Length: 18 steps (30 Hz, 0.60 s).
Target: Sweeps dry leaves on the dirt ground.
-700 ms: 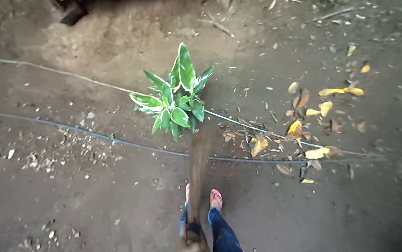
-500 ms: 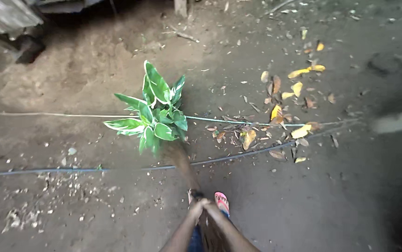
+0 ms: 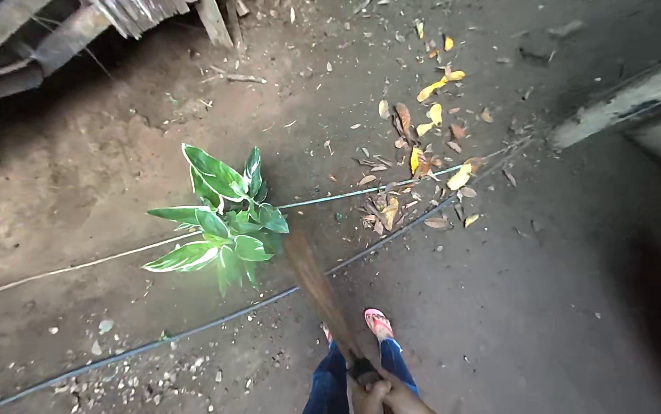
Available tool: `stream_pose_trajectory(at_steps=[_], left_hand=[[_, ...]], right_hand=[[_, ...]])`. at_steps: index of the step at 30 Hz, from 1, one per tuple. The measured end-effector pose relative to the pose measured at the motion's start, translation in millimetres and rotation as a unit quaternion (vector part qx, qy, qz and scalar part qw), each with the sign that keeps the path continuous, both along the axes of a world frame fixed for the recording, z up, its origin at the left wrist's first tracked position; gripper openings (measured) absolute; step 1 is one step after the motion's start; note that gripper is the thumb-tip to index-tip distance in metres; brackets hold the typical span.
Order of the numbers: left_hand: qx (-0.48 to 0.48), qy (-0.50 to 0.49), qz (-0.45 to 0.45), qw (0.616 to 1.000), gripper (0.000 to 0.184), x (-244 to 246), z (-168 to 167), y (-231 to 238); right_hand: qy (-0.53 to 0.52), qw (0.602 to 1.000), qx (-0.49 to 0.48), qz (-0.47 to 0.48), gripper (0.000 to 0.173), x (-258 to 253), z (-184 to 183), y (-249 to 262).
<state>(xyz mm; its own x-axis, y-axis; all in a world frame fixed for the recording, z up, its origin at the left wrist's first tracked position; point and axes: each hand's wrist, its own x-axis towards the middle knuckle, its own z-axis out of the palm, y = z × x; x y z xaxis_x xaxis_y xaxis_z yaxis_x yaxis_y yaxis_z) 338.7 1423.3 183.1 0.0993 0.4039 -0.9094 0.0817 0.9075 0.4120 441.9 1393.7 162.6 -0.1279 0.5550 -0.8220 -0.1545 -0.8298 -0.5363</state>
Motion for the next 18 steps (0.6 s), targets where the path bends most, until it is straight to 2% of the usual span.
stream_pose_trajectory(at_steps=[2,3,4,6,8,10,12,14,16,18], left_hand=[[-0.016,0.016,0.007,1.0,0.057,11.7,-14.1,-0.4],[-0.026,-0.016,-0.026,0.999,0.038,20.4,-26.1,7.7],[-0.038,-0.074,-0.09,0.992,0.028,31.4,-40.5,22.4],[-0.06,-0.157,-0.203,0.965,0.03,63.9,-61.8,63.2],[-0.031,-0.149,-0.238,0.959,0.04,106.4,-64.7,98.4],[0.011,-0.149,-0.247,0.957,0.067,129.7,-64.2,112.0],[0.019,-0.142,-0.248,0.958,0.087,130.2,-52.4,104.4],[0.019,-0.125,-0.237,0.963,0.093,123.4,-27.7,84.5],[0.025,-0.101,-0.203,0.974,0.093,118.7,-5.3,54.5],[0.012,-0.076,-0.166,0.983,0.075,124.4,11.5,27.5]], right_hand=[[-0.009,0.999,-0.027,0.036,0.041,10.7,-24.3,1.8],[-0.037,0.998,-0.048,0.009,0.036,17.8,-35.9,4.5],[-0.081,0.993,-0.069,-0.049,0.033,25.1,-39.8,11.5],[-0.149,0.968,-0.094,-0.179,0.035,48.2,-36.5,38.6],[-0.183,0.944,-0.069,-0.264,0.045,79.4,-29.5,68.6],[-0.178,0.937,-0.029,-0.301,0.06,99.3,-24.0,81.8],[-0.159,0.941,0.0,-0.298,0.071,101.8,-16.7,72.9],[-0.141,0.954,0.021,-0.265,0.074,99.7,-5.3,49.4],[-0.112,0.971,0.023,-0.212,0.07,101.0,1.3,16.2],[-0.08,0.984,0.016,-0.159,0.059,112.6,10.1,-8.5]])
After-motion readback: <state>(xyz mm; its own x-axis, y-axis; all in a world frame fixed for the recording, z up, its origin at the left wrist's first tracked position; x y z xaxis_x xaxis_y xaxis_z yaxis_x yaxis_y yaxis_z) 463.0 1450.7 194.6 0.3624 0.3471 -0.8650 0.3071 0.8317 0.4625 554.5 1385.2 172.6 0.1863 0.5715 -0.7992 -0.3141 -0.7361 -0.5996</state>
